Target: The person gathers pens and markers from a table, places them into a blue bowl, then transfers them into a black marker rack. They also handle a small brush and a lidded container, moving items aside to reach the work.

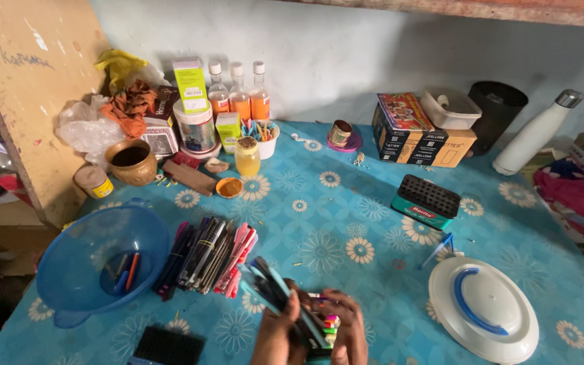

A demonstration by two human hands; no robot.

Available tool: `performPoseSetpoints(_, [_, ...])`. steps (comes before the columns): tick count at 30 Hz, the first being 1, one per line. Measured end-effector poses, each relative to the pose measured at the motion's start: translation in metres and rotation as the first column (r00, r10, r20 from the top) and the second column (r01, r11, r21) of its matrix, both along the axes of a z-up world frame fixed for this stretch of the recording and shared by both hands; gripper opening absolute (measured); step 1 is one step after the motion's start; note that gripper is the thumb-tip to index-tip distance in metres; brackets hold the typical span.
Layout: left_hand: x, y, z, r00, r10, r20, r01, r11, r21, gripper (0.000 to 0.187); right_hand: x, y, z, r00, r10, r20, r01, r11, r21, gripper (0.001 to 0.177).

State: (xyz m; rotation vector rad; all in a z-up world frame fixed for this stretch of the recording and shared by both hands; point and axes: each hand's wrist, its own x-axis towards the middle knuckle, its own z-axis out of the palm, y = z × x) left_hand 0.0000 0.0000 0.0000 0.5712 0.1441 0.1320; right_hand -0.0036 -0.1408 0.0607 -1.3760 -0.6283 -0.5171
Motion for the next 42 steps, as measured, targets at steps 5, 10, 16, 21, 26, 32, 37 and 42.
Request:
performPoseSetpoints(5, [-0.022, -0.041, 0.072, 0.96, -0.189, 0.207, 0.197, 0.98, -0.019, 0.025, 0.005, 0.009, 0.039, 0.995, -0.05, -0.09, 0.069, 0.973, 0.218, 0.083])
performPoseSetpoints(10, [-0.029, -0.043, 0.09, 0.947, -0.243, 0.212, 0.195, 0.955, 0.225, 0.02, -0.002, 0.017, 0.063, 0.974, 0.1, -0.204, -0.02, 0.931, 0.365, 0.073])
performPoseSetpoints(16, [-0.028, -0.04, 0.07, 0.978, -0.198, 0.072, 0.16, 0.92, 0.358, 0.025, -0.004, 0.026, 0.067, 0.953, 0.032, -0.302, 0.048, 0.966, 0.255, 0.06])
performPoseSetpoints(21, [-0.029, -0.025, 0.079, 0.967, -0.247, 0.065, 0.193, 0.872, 0.449, 0.045, 0.0, 0.018, 0.06, 0.935, -0.004, -0.355, 0.025, 0.998, 0.054, 0.053])
performPoseSetpoints(26, [-0.044, -0.005, 0.108, 0.972, -0.231, 0.034, 0.168, 0.795, 0.583, 0.058, 0.013, 0.007, 0.047, 0.732, 0.259, -0.631, -0.416, 0.902, -0.112, 0.045])
performPoseSetpoints(32, [-0.058, 0.039, 0.14, 0.914, -0.399, 0.068, 0.092, 0.368, 0.925, 0.071, 0.022, -0.002, 0.034, 0.511, 0.378, -0.772, -0.431, 0.89, 0.151, 0.048])
performPoseSetpoints(37, [-0.083, 0.113, 0.171, 0.651, 0.583, 0.486, -0.409, -0.269, 0.872, 0.047, 0.05, -0.026, 0.041, 0.493, 0.37, -0.787, -0.144, 0.927, 0.345, 0.041])
performPoseSetpoints(42, [-0.125, 0.215, 0.185, 0.151, 0.839, 0.523, 0.253, -0.544, 0.8, 0.078, 0.064, -0.055, 0.052, 0.568, 0.286, -0.772, -0.034, 0.945, 0.326, 0.037])
